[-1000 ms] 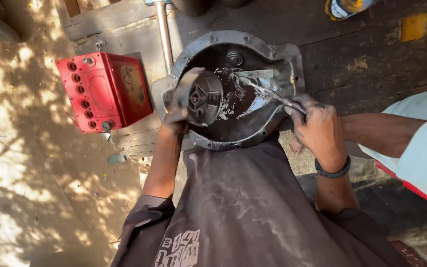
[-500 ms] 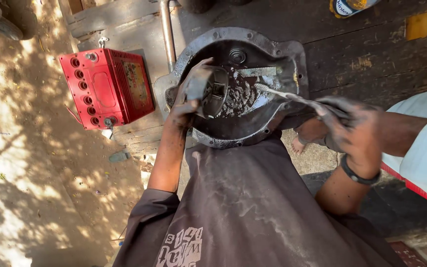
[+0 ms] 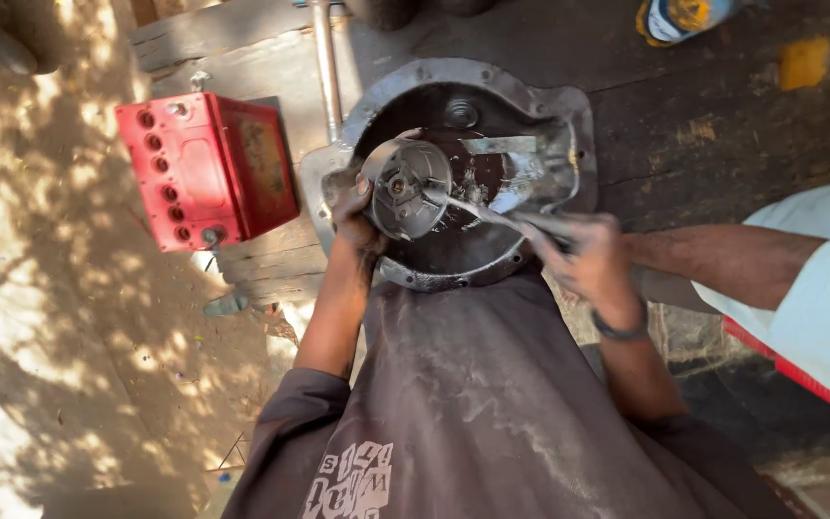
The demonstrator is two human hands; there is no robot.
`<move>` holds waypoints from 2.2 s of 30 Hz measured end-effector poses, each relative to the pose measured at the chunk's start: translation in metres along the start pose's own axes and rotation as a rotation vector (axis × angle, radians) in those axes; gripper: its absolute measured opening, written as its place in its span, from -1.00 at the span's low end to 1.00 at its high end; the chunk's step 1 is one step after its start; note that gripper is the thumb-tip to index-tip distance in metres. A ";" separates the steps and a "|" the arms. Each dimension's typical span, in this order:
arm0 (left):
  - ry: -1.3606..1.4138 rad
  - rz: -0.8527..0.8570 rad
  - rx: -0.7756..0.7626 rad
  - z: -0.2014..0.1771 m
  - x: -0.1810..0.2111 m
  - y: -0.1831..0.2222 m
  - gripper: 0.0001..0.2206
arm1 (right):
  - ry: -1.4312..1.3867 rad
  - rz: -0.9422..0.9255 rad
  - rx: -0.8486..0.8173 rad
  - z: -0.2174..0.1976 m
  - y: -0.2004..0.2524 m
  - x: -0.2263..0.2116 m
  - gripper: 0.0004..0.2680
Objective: Scrubbing and rinsing mechanical components in a basin of cleaning fluid at a repair workbench.
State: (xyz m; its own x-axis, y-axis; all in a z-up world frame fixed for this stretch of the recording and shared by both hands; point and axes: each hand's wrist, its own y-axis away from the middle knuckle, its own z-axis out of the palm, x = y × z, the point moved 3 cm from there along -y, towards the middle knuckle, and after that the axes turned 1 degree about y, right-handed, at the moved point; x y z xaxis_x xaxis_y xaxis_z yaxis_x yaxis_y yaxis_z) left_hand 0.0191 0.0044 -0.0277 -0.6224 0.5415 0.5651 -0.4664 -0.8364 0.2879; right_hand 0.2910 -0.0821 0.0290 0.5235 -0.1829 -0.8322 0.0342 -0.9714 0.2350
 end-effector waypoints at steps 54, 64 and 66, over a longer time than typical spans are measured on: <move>-0.103 0.082 0.052 -0.048 -0.024 -0.001 -0.14 | 0.007 -0.344 -0.024 0.023 0.001 -0.004 -0.80; -0.236 0.068 -0.001 0.022 0.016 -0.015 -0.16 | 0.037 -0.600 0.124 0.008 -0.023 0.005 -0.75; -0.229 -0.020 0.077 0.009 -0.004 -0.016 -0.13 | 0.192 -0.629 0.218 -0.002 -0.027 -0.002 -0.76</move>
State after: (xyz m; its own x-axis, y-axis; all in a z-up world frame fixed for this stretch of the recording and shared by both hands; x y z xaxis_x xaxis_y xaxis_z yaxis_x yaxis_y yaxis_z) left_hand 0.0347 0.0145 -0.0270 -0.4507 0.5319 0.7169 -0.4225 -0.8346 0.3535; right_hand 0.2908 -0.0549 0.0258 0.6024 0.4360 -0.6686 0.2197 -0.8959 -0.3863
